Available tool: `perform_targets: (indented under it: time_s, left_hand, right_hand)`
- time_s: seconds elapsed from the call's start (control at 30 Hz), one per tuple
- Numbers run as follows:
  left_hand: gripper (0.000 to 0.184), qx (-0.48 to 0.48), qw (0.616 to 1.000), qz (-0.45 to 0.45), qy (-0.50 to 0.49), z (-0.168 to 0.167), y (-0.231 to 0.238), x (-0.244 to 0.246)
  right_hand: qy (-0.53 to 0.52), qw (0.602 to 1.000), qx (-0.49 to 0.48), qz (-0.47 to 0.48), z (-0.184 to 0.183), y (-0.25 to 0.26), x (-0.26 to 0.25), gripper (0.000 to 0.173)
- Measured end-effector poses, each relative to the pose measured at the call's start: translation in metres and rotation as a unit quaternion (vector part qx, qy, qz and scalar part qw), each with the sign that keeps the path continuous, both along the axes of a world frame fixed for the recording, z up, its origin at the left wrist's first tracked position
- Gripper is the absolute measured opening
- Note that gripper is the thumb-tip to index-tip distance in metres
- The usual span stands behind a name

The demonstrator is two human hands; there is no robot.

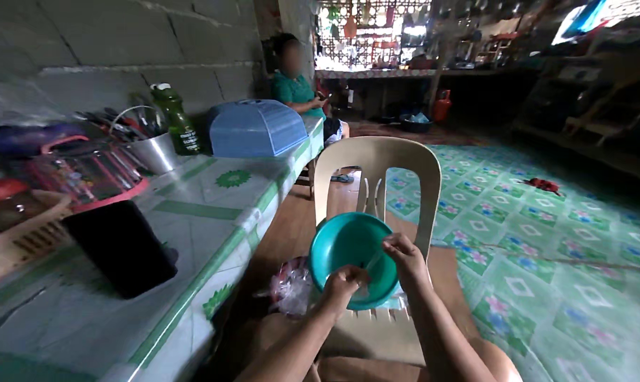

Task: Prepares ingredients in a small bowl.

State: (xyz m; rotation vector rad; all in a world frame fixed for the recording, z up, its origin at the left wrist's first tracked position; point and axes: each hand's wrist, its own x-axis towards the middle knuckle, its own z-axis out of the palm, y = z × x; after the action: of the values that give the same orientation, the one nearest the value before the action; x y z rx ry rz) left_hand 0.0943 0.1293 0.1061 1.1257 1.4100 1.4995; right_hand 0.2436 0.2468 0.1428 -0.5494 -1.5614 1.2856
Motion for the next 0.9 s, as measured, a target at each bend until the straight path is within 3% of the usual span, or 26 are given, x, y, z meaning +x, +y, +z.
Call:
perform_targets:
  time_s: [0.1,0.17,0.2,0.3,0.33,0.43,0.47,0.77,0.9]
  left_hand:
    - [0.029,-0.021,0.999,-0.004,0.025,0.0,0.002,0.002]
    - [0.027,-0.03,0.998,-0.007,0.054,-0.001,0.0,0.003]
    - [0.024,-0.028,0.998,0.004,0.06,-0.002,0.0,0.004]
    - [0.028,-0.038,0.996,0.07,0.033,-0.005,0.0,0.008]
    - [0.029,-0.046,0.995,0.092,0.002,-0.005,0.0,0.011]
    - [0.024,-0.051,0.983,0.143,-0.107,-0.006,0.001,0.023]
    - [0.022,-0.052,0.976,0.157,-0.139,-0.008,0.001,0.027]
    - [0.019,-0.077,0.934,0.224,-0.268,-0.016,0.008,0.058]
    - [0.018,-0.068,0.942,0.22,-0.246,-0.018,0.014,0.065]
  right_hand:
    - [-0.001,1.0,0.015,-0.001,-0.004,-0.007,0.001,0.007]
    - [-0.014,0.999,0.025,-0.021,-0.007,-0.013,0.001,0.008]
    - [-0.032,0.997,0.045,-0.052,-0.01,-0.017,0.001,0.015]
    - [-0.124,0.968,0.162,-0.147,-0.025,-0.03,-0.003,0.056]
    - [-0.144,0.952,0.216,-0.16,-0.033,-0.035,-0.004,0.053]
    - [-0.191,0.903,0.346,-0.167,-0.057,-0.047,-0.012,0.019]
    - [-0.2,0.89,0.37,-0.175,-0.065,-0.048,-0.014,0.017]
    - [-0.204,0.841,0.43,-0.256,-0.092,-0.043,-0.014,0.024]
    - [-0.182,0.881,0.372,-0.229,-0.088,-0.038,-0.01,0.019]
